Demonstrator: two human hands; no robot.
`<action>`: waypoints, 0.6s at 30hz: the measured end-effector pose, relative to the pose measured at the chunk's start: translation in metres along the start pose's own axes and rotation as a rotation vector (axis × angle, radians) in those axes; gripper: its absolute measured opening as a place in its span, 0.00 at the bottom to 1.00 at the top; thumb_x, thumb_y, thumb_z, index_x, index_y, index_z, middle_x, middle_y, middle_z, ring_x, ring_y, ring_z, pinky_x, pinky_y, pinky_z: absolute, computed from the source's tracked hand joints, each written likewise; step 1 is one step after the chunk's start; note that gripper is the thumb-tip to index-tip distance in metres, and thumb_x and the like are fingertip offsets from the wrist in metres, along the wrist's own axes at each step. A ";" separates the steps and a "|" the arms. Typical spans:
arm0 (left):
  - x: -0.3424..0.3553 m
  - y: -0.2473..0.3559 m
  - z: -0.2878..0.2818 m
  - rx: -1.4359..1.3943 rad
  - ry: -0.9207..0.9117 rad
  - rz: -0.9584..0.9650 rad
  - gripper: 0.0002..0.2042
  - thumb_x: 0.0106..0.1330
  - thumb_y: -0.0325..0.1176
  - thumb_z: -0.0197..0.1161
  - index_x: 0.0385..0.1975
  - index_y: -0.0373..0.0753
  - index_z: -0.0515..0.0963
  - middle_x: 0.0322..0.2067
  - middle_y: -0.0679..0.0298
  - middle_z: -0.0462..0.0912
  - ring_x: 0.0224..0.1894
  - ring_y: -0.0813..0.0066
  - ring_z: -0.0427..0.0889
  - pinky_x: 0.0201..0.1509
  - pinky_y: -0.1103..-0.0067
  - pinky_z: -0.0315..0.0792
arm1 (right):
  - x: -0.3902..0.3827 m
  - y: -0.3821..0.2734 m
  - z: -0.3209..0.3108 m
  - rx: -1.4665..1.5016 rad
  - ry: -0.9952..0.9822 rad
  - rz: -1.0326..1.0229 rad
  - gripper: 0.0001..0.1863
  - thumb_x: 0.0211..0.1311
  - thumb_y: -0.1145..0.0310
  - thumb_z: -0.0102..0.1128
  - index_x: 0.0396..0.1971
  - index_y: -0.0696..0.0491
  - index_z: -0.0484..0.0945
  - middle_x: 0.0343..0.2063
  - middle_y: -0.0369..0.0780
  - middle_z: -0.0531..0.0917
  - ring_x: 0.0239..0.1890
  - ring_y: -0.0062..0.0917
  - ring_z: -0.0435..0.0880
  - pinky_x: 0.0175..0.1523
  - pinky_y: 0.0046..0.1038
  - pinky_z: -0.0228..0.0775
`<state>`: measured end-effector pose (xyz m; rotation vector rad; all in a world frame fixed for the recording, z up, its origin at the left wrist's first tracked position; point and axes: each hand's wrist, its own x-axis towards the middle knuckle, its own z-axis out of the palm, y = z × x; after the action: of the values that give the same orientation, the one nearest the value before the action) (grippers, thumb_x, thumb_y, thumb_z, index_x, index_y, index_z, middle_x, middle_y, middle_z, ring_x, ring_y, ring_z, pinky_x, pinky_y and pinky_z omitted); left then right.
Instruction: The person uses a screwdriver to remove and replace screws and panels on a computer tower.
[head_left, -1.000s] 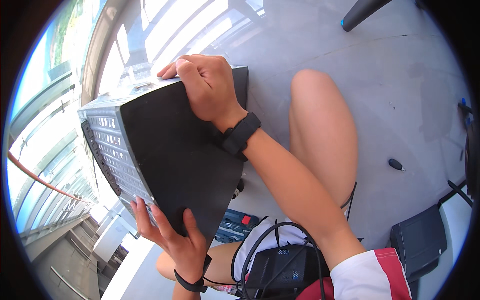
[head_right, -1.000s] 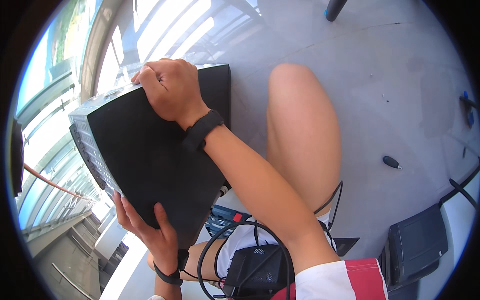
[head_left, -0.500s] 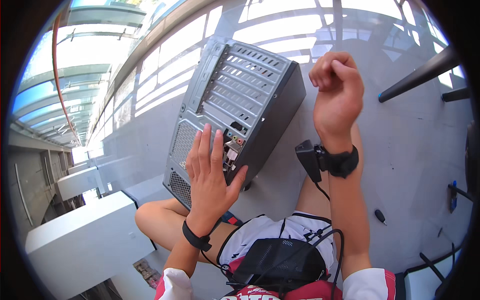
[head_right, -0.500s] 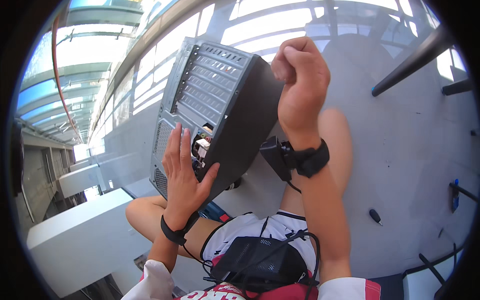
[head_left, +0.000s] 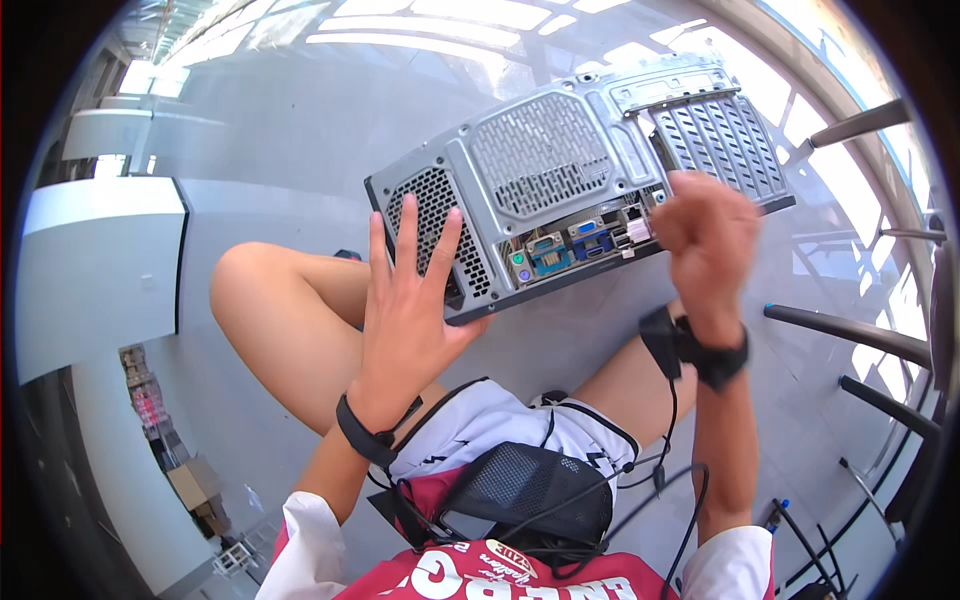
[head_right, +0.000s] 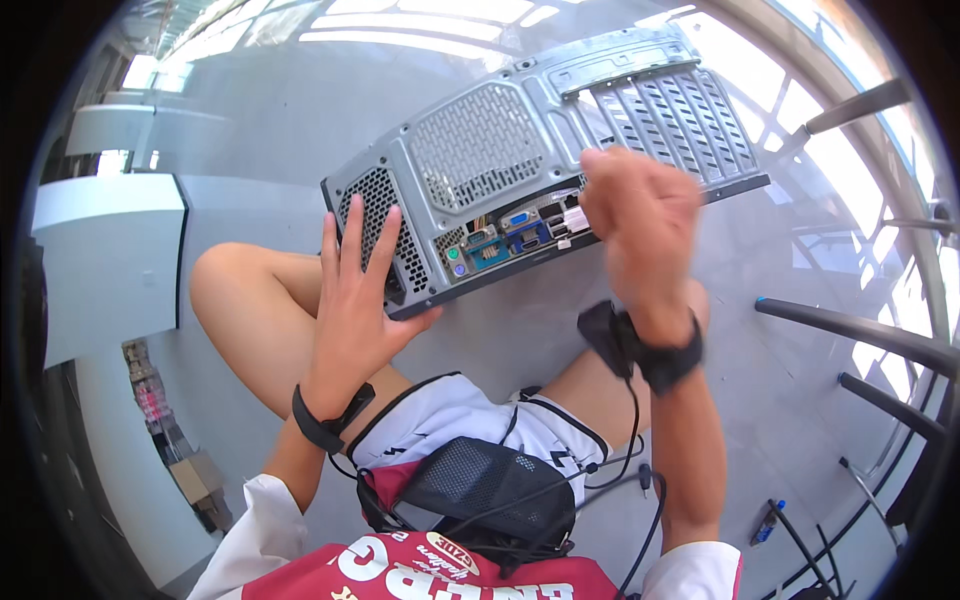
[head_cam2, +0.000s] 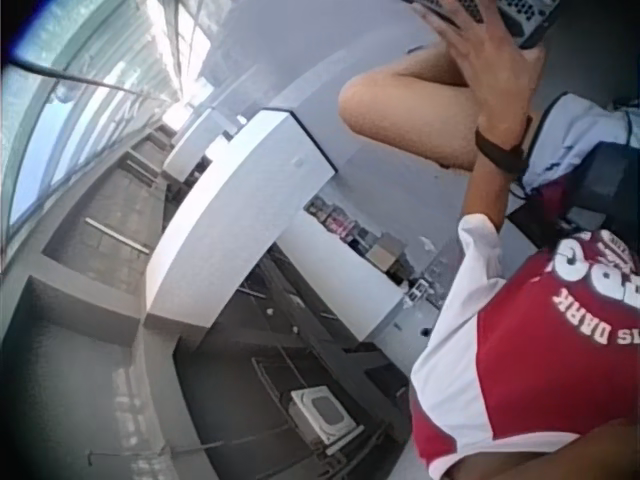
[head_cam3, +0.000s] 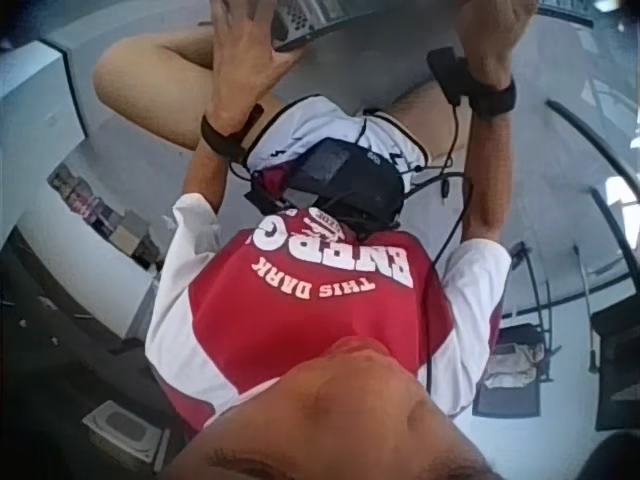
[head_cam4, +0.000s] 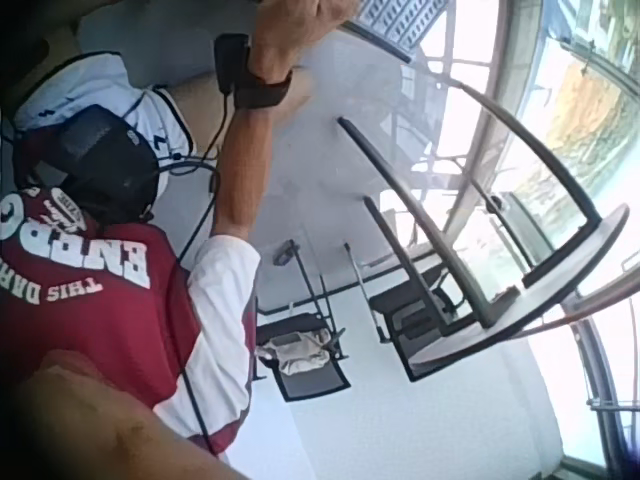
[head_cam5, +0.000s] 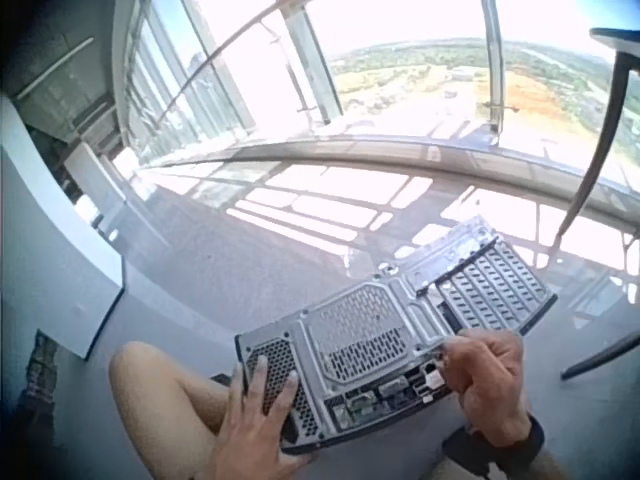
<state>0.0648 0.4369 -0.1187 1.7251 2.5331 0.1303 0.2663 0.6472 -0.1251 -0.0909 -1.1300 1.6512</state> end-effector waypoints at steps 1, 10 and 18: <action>-0.002 -0.002 0.002 -0.014 0.003 -0.029 0.53 0.46 0.45 0.81 0.77 0.50 0.60 0.78 0.46 0.48 0.76 0.27 0.46 0.76 0.46 0.52 | -0.001 0.017 -0.002 -0.123 -0.023 0.033 0.18 0.76 0.71 0.40 0.23 0.56 0.72 0.12 0.27 0.54 0.13 0.13 0.54 0.22 0.23 0.43; -0.001 -0.017 -0.008 -0.139 -0.011 -0.007 0.56 0.39 0.43 0.84 0.75 0.59 0.62 0.77 0.55 0.51 0.74 0.32 0.50 0.73 0.45 0.58 | -0.011 0.023 0.078 -0.137 -0.361 0.144 0.10 0.56 0.70 0.47 0.16 0.49 0.62 0.09 0.29 0.57 0.10 0.17 0.48 0.22 0.26 0.41; -0.005 -0.055 -0.022 -0.330 -0.068 0.063 0.55 0.36 0.39 0.85 0.73 0.57 0.66 0.78 0.67 0.53 0.73 0.39 0.52 0.73 0.52 0.64 | -0.002 0.006 0.134 0.110 -0.290 0.462 0.22 0.76 0.61 0.39 0.16 0.45 0.54 0.06 0.27 0.52 0.09 0.16 0.44 0.18 0.28 0.40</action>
<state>0.0131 0.4116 -0.1030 1.6475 2.2552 0.4572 0.1867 0.5630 -0.0568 -0.0442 -1.2990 2.1882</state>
